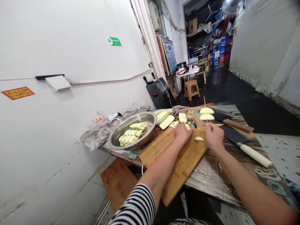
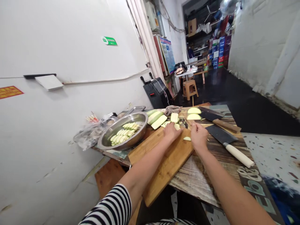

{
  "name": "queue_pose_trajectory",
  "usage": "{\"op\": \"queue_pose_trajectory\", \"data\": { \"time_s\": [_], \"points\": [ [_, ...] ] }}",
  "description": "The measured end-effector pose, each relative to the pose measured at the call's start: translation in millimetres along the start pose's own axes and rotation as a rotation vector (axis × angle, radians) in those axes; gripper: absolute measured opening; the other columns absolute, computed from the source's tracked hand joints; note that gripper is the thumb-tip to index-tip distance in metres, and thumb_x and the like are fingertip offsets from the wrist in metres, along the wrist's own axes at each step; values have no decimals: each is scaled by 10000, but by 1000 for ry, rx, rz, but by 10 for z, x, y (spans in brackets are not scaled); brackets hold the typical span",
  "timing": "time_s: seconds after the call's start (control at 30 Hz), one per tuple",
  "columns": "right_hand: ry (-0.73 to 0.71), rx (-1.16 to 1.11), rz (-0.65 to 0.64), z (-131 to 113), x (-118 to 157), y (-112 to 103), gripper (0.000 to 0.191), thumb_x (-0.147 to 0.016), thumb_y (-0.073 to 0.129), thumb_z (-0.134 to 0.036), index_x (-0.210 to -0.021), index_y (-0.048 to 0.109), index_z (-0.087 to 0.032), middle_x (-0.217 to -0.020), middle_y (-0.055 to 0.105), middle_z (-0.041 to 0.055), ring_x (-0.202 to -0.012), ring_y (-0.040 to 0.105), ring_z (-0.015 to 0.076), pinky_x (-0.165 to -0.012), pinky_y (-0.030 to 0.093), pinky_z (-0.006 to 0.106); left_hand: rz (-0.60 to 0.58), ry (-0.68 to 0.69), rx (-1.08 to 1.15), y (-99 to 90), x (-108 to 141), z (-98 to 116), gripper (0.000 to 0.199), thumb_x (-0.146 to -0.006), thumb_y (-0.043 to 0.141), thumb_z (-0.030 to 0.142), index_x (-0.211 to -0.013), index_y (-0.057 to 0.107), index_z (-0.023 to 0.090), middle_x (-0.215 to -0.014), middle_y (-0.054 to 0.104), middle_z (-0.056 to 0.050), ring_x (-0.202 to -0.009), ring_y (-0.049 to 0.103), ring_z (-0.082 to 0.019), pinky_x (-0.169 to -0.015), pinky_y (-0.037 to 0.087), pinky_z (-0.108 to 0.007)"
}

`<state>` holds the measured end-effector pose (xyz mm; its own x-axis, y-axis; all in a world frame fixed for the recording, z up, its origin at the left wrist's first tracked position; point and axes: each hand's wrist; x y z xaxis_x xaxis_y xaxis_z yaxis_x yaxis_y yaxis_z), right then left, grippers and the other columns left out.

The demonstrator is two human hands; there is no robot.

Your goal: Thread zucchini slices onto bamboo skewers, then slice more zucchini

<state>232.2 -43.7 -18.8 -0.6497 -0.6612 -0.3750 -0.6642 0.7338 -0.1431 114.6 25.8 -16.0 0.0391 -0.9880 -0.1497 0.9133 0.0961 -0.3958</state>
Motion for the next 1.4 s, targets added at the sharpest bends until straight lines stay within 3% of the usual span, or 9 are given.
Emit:
{"op": "queue_pose_trajectory", "data": {
  "time_s": [0.1,0.27,0.4,0.5,0.7,0.87,1.1,1.3,1.4],
  "points": [
    [20,-15,-37,-16,33,36,336,-784,427,-339,-835,686,-131,-723,664,84,-659,564,196,-580,399,280,-64,-24,-34,-69,-22,-21,436,-423,815,119,-797,601,188,-1074,600,-132,-1182,446,-329,-972,332,-361],
    [51,-80,-215,-40,168,124,345,-786,448,-389,-833,684,-141,-545,574,21,-489,479,154,-466,345,261,-193,-137,107,-485,-73,-163,345,-471,754,23,-738,641,210,-757,641,-18,-874,592,-229,-807,448,-303],
    [21,-138,-443,-100,389,206,363,-792,455,-439,-828,680,-156,-455,486,-24,-402,404,130,-407,300,251,-245,-353,501,-798,-81,-227,350,-644,689,48,-959,592,168,-631,600,12,-543,556,-97,-518,410,-174],
    [-39,-126,-593,-161,540,220,317,-764,510,-445,-752,678,-177,-470,505,-17,-429,436,139,-419,320,253,-175,-437,799,-897,-92,-242,221,-787,567,57,-991,535,137,-611,585,10,-431,501,-43,-410,325,-114],
    [-65,-27,-743,-159,643,169,345,-795,480,-465,-823,658,-171,-440,467,-27,-395,409,142,-380,294,260,-61,-480,1032,-935,-151,-337,90,-892,417,117,-881,506,112,-743,643,-87,-622,657,-139,-599,533,-253],
    [-50,58,-827,-178,671,127,340,-773,528,-480,-822,642,-164,-443,479,-24,-397,408,132,-388,304,258,-28,-539,1190,-1017,-220,-438,92,-862,459,106,-913,535,103,-895,663,-144,-761,685,-191,-706,548,-321],
    [21,115,-860,-353,710,57,403,-768,516,-482,-888,653,-122,-442,457,-35,-401,388,117,-391,297,240,-10,-602,1279,-1073,-269,-457,178,-874,411,94,-995,539,69,-1051,640,-202,-838,682,-232,-690,561,-321],
    [-72,169,-858,-444,747,28,387,-736,527,-463,-871,698,-143,-765,697,77,-693,616,208,-634,475,297,24,-617,1267,-1115,-249,-431,200,-873,428,94,-1025,553,56,-1051,638,-210,-897,669,-241,-697,566,-297],
    [-77,196,-858,-475,768,31,401,-726,516,-461,-871,705,-139,-745,703,76,-716,635,227,-688,491,317,24,-591,1236,-1120,-243,-431,195,-877,426,102,-1002,564,45,-1055,636,-215,-908,665,-245,-699,566,-288]
  ]
}}
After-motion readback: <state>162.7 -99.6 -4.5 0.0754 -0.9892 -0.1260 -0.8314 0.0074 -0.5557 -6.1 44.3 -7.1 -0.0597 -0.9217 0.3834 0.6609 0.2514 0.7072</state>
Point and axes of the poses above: each hand's wrist, its own x-axis away from the middle knuckle, its own y-axis out of the palm, z = x × y
